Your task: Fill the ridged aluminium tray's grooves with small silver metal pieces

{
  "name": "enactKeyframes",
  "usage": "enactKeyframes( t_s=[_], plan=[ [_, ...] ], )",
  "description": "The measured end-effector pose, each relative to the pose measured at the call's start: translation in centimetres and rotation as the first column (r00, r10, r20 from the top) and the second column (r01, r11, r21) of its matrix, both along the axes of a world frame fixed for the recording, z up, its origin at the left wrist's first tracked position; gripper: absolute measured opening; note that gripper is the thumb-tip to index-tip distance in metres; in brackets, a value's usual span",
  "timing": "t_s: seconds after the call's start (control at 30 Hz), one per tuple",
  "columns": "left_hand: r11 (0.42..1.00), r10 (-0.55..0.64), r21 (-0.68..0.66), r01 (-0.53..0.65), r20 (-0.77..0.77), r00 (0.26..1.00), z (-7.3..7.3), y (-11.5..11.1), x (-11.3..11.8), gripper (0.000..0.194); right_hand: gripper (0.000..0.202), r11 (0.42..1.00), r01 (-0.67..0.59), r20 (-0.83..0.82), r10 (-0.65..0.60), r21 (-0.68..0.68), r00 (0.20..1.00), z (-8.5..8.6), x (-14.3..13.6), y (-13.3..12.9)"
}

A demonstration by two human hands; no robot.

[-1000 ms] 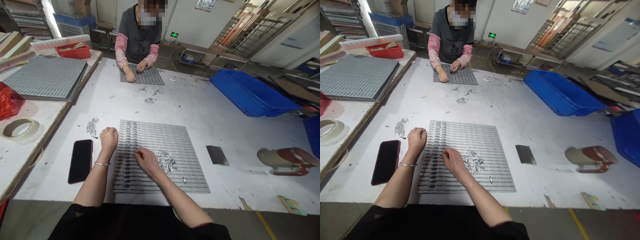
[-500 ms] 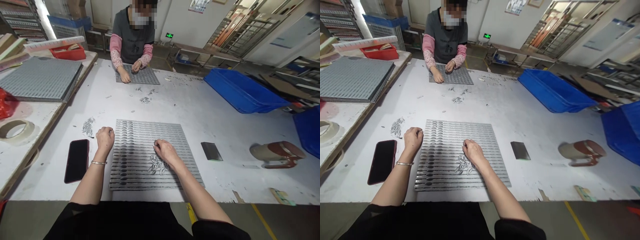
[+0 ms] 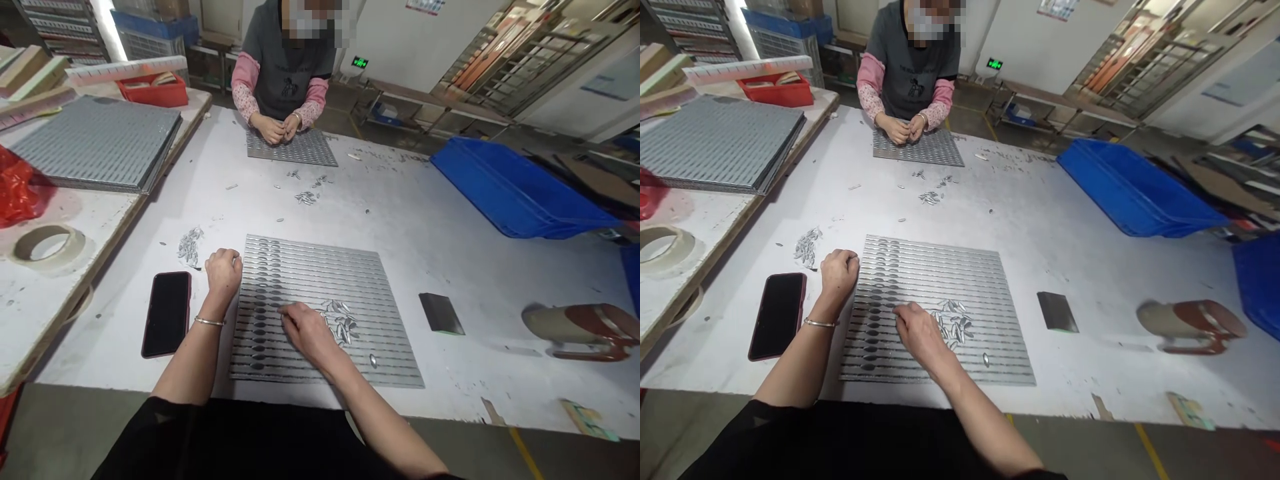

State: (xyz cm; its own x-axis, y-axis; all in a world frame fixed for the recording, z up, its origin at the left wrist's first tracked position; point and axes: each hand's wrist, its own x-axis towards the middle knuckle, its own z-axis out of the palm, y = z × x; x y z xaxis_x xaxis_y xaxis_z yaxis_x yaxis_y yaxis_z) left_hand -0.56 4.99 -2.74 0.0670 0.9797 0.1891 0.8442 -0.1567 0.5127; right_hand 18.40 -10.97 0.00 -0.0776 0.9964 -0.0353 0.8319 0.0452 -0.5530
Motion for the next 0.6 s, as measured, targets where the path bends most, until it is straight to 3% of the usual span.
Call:
enactKeyframes(
  t_s=[0.1, 0.17, 0.27, 0.33, 0.43, 0.5, 0.53, 0.6],
  plan=[
    [1.0, -0.002, -0.012, 0.002, 0.0, 1.0, 0.1, -0.1, 0.1, 0.023, 0.022, 0.994, -0.009, 0.219, 0.034, -0.112, 0.975, 1.0, -0.1, -0.1],
    [1.0, -0.002, -0.017, 0.002, -0.005, 1.0, 0.2, -0.2, 0.1, 0.023, 0.02, 0.992, 0.002, 0.218, 0.026, -0.126, 0.976, 1.5, 0.1, -0.1],
    [1.0, -0.006, -0.016, 0.006, -0.008, 1.0, 0.3, -0.2, 0.0, 0.024, 0.022, 0.997, 0.053, -0.002, -0.053, -0.048, 0.999, 1.3, 0.3, 0.1],
    [1.0, -0.011, -0.012, 0.011, -0.004, 1.0, 0.3, -0.2, 0.0, 0.024, 0.019, 0.99, 0.134, -0.237, -0.143, -0.051, 0.961, 0.5, 0.1, 0.4],
    [1.0, -0.004, -0.012, 0.004, -0.008, 1.0, 0.4, -0.2, 0.0, 0.023, 0.02, 0.944, 0.233, -0.587, -0.329, -0.235, 0.74, -1.5, -0.7, 0.9],
    [1.0, -0.003, -0.016, 0.003, -0.017, 1.0, 0.5, -0.2, 0.0, 0.023, 0.027, 0.901, 0.271, -0.678, -0.433, -0.338, 0.594, -2.6, -1.3, 1.2],
    [1.0, -0.006, -0.016, 0.006, -0.02, 1.0, 0.6, -0.2, 0.0, 0.023, 0.028, 0.888, 0.289, -0.682, -0.459, -0.357, 0.569, -3.0, -1.5, 1.3],
    [1.0, -0.008, -0.015, 0.008, -0.021, 1.0, 0.7, -0.2, 0.0, 0.023, 0.028, 0.892, 0.316, -0.644, -0.452, -0.323, 0.617, -3.2, -1.7, 1.4]
  ],
)
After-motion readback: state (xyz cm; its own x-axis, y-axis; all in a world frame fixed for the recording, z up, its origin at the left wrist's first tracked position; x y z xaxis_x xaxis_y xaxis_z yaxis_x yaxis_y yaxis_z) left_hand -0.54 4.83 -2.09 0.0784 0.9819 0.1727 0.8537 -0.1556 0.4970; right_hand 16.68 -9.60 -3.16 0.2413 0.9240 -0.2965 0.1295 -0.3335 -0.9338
